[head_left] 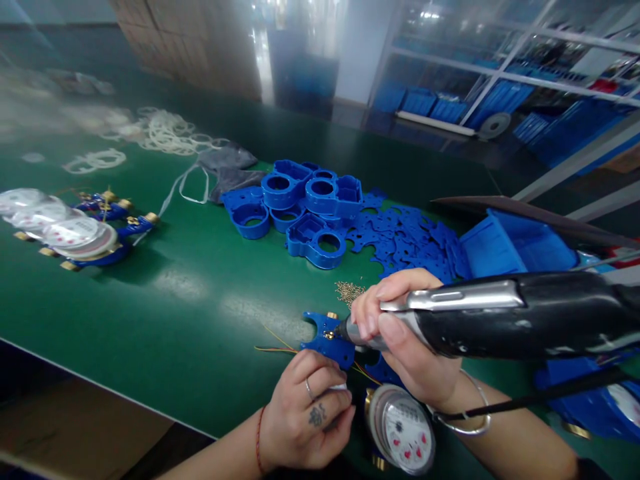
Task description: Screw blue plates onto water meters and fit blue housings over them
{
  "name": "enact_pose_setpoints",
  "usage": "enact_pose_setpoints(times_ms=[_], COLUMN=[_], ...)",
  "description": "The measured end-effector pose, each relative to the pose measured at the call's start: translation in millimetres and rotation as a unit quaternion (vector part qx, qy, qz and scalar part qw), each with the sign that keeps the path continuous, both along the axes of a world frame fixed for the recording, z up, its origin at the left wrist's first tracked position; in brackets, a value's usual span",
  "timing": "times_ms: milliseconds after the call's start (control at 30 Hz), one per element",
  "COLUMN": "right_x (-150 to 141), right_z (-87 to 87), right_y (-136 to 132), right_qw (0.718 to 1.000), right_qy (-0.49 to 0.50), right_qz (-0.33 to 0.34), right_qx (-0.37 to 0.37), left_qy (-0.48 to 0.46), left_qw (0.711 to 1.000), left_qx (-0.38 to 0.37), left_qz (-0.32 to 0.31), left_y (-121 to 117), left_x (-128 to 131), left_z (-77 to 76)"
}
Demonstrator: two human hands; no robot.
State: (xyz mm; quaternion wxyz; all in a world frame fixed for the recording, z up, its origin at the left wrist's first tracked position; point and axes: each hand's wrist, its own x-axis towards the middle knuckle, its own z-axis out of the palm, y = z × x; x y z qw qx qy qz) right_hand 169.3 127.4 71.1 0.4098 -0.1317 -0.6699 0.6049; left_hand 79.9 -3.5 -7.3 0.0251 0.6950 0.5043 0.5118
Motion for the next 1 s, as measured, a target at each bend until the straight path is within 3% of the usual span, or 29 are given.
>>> enact_pose_setpoints(times_ms=[433, 700, 1000], right_x=[-8, -14, -21], right_z=[2.2, 5.9, 4.5], right_y=[-4, -10, -14], right_qw=[1.000, 0.997, 0.997], right_qy=[-0.011, -0.074, -0.066], right_qz=[-0.015, 0.004, 0.027], right_qx=[-0.004, 0.026, 0.016], left_qy=[0.001, -0.014, -0.011], left_qw=[1.000, 1.000, 1.000], left_qx=[0.000, 0.012, 0.004], left_qz=[0.004, 0.010, 0.016], left_y=[-1, -2, -3], left_x=[-1, 2, 1], left_z=[-3.2, -7.4, -7.7])
